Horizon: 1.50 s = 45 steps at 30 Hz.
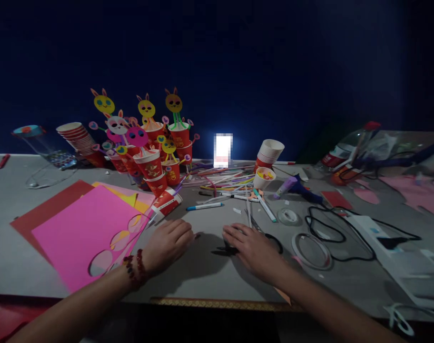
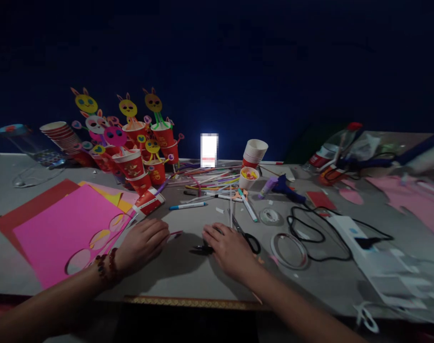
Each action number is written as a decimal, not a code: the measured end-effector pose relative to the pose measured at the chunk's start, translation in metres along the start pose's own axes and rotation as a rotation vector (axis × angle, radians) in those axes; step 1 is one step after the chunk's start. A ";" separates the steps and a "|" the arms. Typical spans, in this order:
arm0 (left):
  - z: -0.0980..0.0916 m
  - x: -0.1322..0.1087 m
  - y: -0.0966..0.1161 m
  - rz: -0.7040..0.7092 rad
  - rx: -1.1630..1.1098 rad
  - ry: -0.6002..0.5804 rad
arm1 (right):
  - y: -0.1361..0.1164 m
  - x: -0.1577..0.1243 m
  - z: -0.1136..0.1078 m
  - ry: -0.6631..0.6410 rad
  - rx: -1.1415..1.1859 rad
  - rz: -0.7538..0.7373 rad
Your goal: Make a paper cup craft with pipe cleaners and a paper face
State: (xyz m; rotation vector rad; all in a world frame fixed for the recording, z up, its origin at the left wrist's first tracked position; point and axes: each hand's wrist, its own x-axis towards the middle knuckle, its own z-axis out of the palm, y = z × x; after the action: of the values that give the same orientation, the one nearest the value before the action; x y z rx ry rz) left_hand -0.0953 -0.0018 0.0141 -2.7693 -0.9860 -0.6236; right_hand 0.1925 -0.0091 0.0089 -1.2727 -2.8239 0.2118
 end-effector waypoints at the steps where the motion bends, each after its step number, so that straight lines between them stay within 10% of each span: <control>1: 0.000 0.000 0.000 0.002 0.010 -0.010 | 0.000 0.000 0.000 0.001 -0.006 0.003; 45: 0.002 0.007 0.009 0.124 -0.005 0.094 | 0.014 0.046 0.008 0.134 0.292 0.182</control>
State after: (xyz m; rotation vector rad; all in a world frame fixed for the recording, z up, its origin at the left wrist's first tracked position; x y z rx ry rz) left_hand -0.0840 -0.0036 0.0151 -2.7505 -0.7888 -0.7306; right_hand 0.1717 0.0332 -0.0020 -1.4142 -2.4543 0.5040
